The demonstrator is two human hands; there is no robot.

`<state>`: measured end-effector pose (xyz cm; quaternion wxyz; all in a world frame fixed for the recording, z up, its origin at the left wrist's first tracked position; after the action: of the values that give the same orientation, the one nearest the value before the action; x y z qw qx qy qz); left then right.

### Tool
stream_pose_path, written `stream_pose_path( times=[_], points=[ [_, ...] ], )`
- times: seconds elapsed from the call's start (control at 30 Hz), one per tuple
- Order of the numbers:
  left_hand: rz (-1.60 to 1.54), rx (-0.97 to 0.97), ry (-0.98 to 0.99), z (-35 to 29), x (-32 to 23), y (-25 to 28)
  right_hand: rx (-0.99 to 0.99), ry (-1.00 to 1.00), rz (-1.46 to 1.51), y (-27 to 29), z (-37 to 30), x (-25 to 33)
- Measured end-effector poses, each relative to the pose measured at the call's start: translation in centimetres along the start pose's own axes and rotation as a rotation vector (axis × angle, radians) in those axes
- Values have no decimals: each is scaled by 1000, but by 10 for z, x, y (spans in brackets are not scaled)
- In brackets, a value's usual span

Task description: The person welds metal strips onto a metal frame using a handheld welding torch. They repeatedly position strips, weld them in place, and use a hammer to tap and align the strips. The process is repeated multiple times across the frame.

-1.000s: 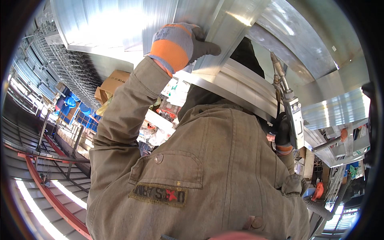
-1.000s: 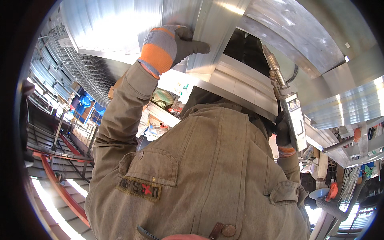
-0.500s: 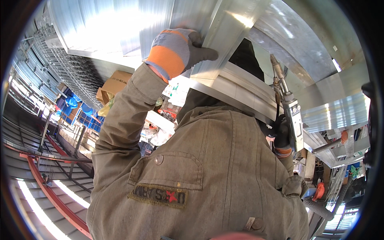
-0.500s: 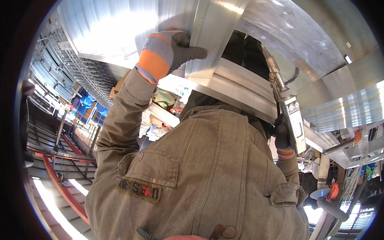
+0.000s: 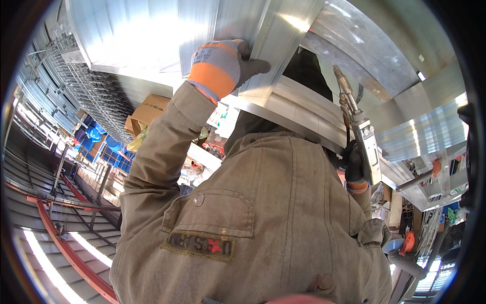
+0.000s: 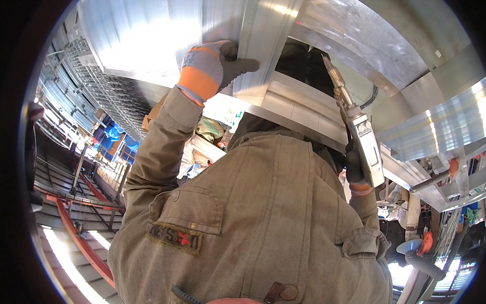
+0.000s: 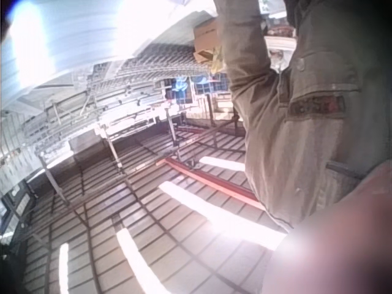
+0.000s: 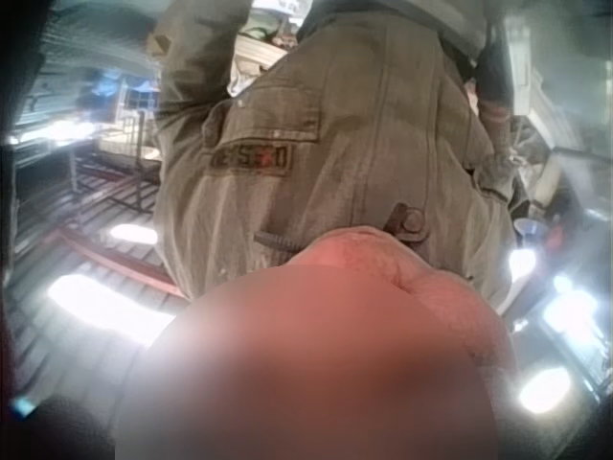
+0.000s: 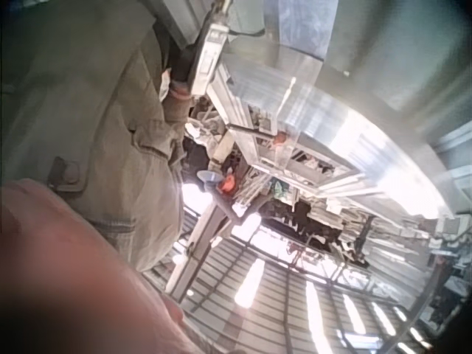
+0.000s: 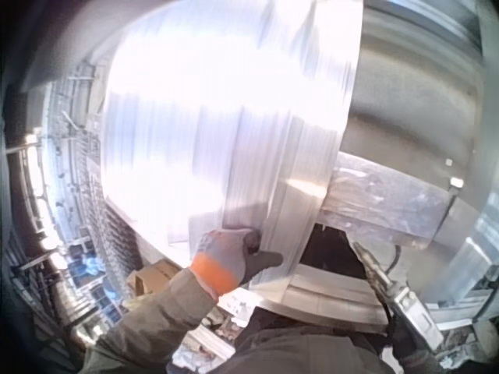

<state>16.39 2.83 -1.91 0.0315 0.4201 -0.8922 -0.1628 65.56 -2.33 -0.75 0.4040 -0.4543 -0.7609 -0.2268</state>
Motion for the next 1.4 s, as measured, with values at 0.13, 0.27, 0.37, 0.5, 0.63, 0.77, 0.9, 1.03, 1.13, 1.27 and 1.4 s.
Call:
stream_pose_path(
  times=[0.13, 0.27, 0.37, 0.5, 0.63, 0.77, 0.9, 1.03, 1.13, 1.27, 1.4],
  points=[
    [59, 18, 10, 2, 0, 0, 1, 82, 37, 4, -2, -11],
    [96, 31, 33, 14, 6, -6, 16, -19, -9, 6, -2, -11],
    [104, -52, 15, 15, 8, -7, 31, -68, -68, 1, 4, 7],
    [143, -86, 20, 8, 4, -6, 47, 28, -156, -8, 18, 58],
    [93, -158, 39, -2, 2, -6, 75, 144, -390, -6, 13, 124],
    [31, -162, 44, -12, 8, -15, 97, 5, -473, -1, -1, 171],
    [162, -346, -105, -21, -4, -3, 27, 192, -544, -7, 6, 216],
    [135, -268, -20, -29, -8, 0, -96, 291, -488, 3, -11, 240],
    [103, -270, 19, -34, -10, 1, -228, 293, -549, 37, -26, 240],
    [114, -299, 20, -34, -9, -1, -555, 393, -572, 106, -47, 227],
    [159, -324, -4, -31, -8, -6, -882, 514, -541, 174, -44, 194]
  ],
)
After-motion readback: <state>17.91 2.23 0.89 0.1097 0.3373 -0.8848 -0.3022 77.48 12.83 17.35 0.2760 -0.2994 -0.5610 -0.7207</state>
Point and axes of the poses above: each hand's wrist, its own z-axis towards the middle knuckle, its own y-axis out of the back of the hand, x = y × z, the point moved 5 cm from there along z, towards the middle knuckle, and after that the axes turned 6 degrees about y, right-handed, at the moved point
